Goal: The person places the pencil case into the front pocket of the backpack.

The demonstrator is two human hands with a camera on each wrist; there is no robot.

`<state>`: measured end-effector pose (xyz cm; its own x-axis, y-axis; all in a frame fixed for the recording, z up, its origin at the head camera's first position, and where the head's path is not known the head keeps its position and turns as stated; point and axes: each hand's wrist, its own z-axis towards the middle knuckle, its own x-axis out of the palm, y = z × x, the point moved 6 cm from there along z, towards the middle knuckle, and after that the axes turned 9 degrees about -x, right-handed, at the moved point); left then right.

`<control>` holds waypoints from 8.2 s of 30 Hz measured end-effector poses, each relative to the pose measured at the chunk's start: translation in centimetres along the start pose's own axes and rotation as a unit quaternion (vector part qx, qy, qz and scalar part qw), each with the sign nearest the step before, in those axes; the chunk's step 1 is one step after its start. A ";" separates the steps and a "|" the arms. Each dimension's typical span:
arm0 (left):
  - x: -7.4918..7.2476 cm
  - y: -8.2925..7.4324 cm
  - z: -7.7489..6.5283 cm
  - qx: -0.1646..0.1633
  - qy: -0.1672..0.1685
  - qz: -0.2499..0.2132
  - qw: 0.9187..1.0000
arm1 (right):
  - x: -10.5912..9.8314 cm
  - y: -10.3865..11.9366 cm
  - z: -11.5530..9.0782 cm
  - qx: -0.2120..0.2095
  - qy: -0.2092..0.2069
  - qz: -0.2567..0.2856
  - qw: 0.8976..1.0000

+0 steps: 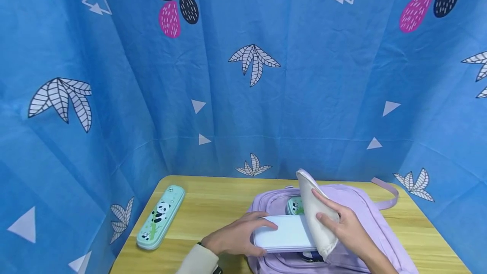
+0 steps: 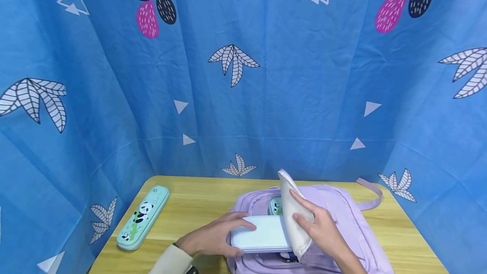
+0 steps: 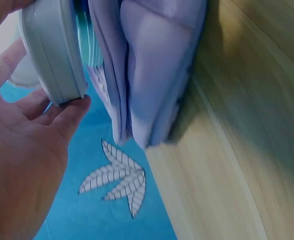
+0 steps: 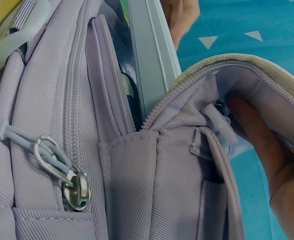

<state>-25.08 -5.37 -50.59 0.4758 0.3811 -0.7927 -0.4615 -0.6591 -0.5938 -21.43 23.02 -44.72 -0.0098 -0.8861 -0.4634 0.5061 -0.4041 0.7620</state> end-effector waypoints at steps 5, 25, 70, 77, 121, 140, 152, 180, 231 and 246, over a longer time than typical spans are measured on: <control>1.0 -1.2 1.5 0.008 -0.003 -0.003 1.000 | 0.2 0.1 0.0 0.008 0.000 0.016 1.000; 2.2 -2.3 3.2 -0.007 -0.036 -0.078 0.996 | 0.1 -0.5 -0.1 0.048 -0.001 0.032 0.998; 4.5 -4.1 3.9 -0.026 -0.172 -0.017 0.985 | 0.3 -0.5 -0.4 0.043 -0.004 0.046 0.998; 4.8 -4.7 4.3 -0.020 -0.185 -0.003 0.983 | 0.5 -0.4 -0.2 0.050 -0.001 0.052 0.997; -2.5 9.7 -4.2 -0.133 -0.267 0.021 0.954 | -0.2 0.6 1.5 0.022 0.075 -0.042 0.996; -7.1 17.7 -13.3 -0.276 -0.304 0.067 0.909 | -0.2 -0.6 1.5 0.087 0.045 -0.047 0.994; -8.2 21.2 -16.9 -0.382 -0.290 0.028 0.877 | 0.1 -0.2 1.4 0.080 0.045 -0.005 0.996; -8.5 22.0 -17.7 -0.408 -0.295 0.000 0.864 | -0.1 -0.9 0.9 0.087 0.035 0.015 0.996; -6.3 5.6 -2.6 -0.037 -0.099 -0.034 0.994 | 3.8 1.0 1.7 0.014 0.080 0.042 0.996; -5.8 4.5 0.0 -0.036 -0.073 -0.024 0.996 | 3.5 0.8 2.4 -0.018 0.088 0.096 0.991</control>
<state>-29.88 -10.54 -48.62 0.3791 0.5009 -0.7781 -0.3840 -0.6799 -0.6248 -23.17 19.09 -44.60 0.2382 -0.8917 -0.3850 0.5148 -0.2202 0.8285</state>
